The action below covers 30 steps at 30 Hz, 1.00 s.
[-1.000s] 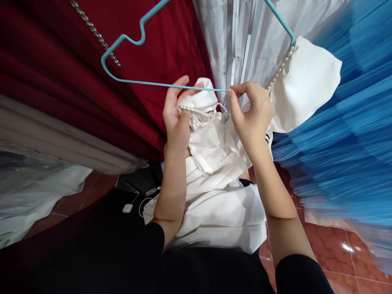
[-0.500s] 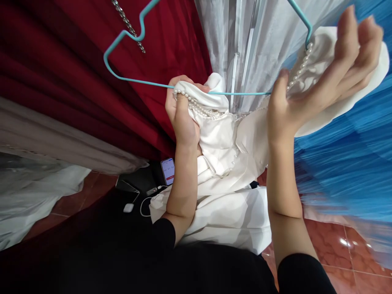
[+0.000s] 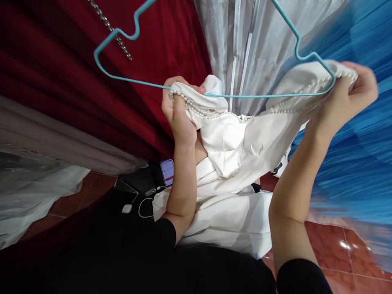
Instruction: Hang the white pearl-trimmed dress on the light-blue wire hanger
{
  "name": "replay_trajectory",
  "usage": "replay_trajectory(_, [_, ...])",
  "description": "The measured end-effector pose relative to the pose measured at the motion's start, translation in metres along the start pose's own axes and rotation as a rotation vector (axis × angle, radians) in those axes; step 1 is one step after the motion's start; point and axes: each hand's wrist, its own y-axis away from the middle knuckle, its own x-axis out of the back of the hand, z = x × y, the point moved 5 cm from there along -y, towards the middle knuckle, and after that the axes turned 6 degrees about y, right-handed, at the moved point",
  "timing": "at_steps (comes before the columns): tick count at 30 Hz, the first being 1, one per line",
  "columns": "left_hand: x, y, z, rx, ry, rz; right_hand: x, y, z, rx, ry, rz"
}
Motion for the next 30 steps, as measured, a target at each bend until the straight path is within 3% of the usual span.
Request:
replay_trajectory(2, [-0.002,0.004,-0.005,-0.017,-0.009,-0.023,0.013,0.027,0.005,-0.05,0.01,0.169])
replay_trajectory(3, [-0.003,0.006,-0.007,-0.032,-0.026,-0.03,0.02,0.044,-0.002,-0.003,-0.008,0.279])
replay_trajectory(4, [-0.003,0.007,-0.008,-0.044,-0.052,-0.033,0.021,0.06,-0.014,0.063,-0.04,0.272])
replay_trajectory(5, [-0.003,0.008,-0.009,-0.051,-0.086,-0.033,0.027,0.076,-0.031,0.152,-0.065,0.35])
replay_trajectory(9, [0.0,0.005,-0.011,-0.039,-0.194,-0.017,0.018,0.106,-0.111,0.31,-0.04,0.233])
replay_trajectory(12, [-0.001,0.001,-0.013,-0.031,-0.165,-0.016,-0.016,0.106,-0.149,0.297,0.002,-0.129])
replay_trajectory(14, [-0.003,0.001,-0.014,-0.022,-0.135,-0.015,-0.045,0.111,-0.152,0.267,0.027,-0.416])
replay_trajectory(16, [-0.003,0.003,-0.014,-0.004,-0.122,-0.018,-0.067,0.118,-0.142,0.226,0.039,-0.569])
replay_trajectory(18, [0.002,0.006,-0.014,0.033,-0.141,-0.054,-0.076,0.12,-0.129,0.179,0.04,-0.559])
replay_trajectory(20, [0.018,0.007,-0.012,0.024,-0.174,-0.054,-0.077,0.119,-0.121,0.165,0.041,-0.5])
replay_trajectory(24, [0.083,0.003,0.01,-0.25,-0.352,0.277,-0.072,0.115,-0.124,0.167,0.067,-0.469])
replay_trajectory(26, [0.109,-0.005,0.021,-0.305,-0.403,0.366,-0.069,0.115,-0.127,0.165,0.076,-0.468])
replay_trajectory(28, [0.121,-0.019,0.036,-0.339,-0.403,0.389,-0.066,0.116,-0.13,0.164,0.075,-0.464])
replay_trajectory(30, [0.119,-0.037,0.057,-0.393,-0.419,0.356,-0.064,0.117,-0.131,0.163,0.069,-0.465])
